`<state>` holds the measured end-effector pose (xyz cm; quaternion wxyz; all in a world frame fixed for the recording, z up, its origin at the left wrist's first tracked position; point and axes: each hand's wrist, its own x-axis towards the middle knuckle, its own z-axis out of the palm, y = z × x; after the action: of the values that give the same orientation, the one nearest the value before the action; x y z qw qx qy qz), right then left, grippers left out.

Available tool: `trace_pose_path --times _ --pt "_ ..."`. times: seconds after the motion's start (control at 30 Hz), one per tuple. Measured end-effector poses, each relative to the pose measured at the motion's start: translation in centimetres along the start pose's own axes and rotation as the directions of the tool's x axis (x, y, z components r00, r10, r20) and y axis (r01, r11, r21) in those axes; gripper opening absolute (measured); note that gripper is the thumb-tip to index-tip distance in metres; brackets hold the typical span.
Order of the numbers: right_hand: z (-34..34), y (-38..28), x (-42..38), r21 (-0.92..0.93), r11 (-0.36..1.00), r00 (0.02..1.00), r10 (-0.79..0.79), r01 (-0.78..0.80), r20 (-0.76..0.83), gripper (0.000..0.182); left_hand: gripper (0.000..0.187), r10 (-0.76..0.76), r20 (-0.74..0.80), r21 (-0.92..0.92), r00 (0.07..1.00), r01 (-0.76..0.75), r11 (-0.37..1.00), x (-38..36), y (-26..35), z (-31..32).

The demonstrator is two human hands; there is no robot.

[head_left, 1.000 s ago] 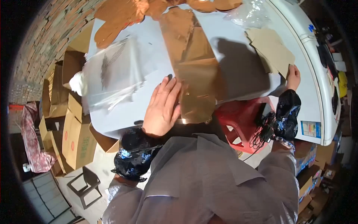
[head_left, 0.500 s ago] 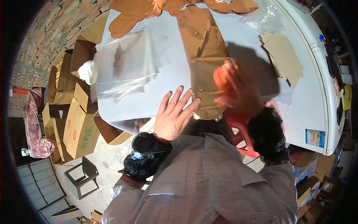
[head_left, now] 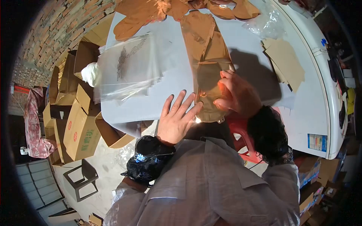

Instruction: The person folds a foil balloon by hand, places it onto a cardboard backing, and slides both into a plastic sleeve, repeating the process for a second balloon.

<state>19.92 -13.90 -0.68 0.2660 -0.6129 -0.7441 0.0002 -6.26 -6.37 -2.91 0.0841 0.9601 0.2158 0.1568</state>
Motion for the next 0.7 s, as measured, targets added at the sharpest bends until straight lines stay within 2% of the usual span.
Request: trace_pose_path --times 0.1,0.2,0.3,0.33,0.4,0.47,0.5,0.6,0.63,0.7 --pt "-0.2 -0.6 0.5 -0.016 1.0 0.998 0.006 -0.005 0.062 0.041 0.054 -0.003 -0.001 0.003 1.0 0.003 1.0 -0.1 0.1 0.1" --pt "-0.2 -0.1 0.8 -0.127 0.992 0.985 -0.003 0.025 0.173 0.04 0.056 -0.012 0.016 0.008 1.0 0.012 1.0 0.0 0.1 0.1" --pt "0.9 0.4 1.0 -0.247 0.967 0.996 -0.043 0.062 0.08 0.035 0.056 -0.013 0.019 0.005 1.0 0.013 1.0 0.0 0.2 0.1" --pt "0.7 0.3 0.8 -0.137 0.984 0.989 0.128 -0.117 0.078 0.032 0.056 -0.013 0.01 -0.006 1.0 0.013 1.0 -0.1 0.2 0.0" --pt "0.0 0.1 0.6 0.084 0.883 0.883 0.45 -0.462 0.133 0.026 0.057 -0.013 -0.005 -0.028 1.0 0.013 1.0 -0.1 0.3 0.0" --pt "-0.4 0.4 0.6 0.319 0.754 0.786 0.617 -0.574 -0.044 0.029 0.057 -0.011 -0.005 -0.027 1.0 0.011 1.0 0.1 0.3 -0.1" --pt "-0.5 0.7 0.4 0.438 0.672 0.706 0.699 -0.596 -0.113 0.03 0.058 -0.01 -0.004 -0.028 1.0 0.01 1.0 0.1 0.3 -0.1" --pt "-0.4 2.8 -1.1 0.381 0.707 0.691 0.693 -0.596 -0.205 0.033 0.058 -0.007 0.003 -0.018 1.0 0.007 1.0 0.0 0.3 0.0" --pt "-0.8 2.7 -1.3 0.512 0.619 0.612 0.762 -0.595 -0.211 0.036 0.058 -0.006 -0.004 -0.019 1.0 0.006 1.0 0.1 0.2 0.1" --pt "-0.2 4.6 -3.3 0.708 0.524 0.585 0.788 -0.473 -0.192 0.027 0.058 -0.009 -0.016 -0.027 1.0 0.008 1.0 0.0 0.3 0.2"
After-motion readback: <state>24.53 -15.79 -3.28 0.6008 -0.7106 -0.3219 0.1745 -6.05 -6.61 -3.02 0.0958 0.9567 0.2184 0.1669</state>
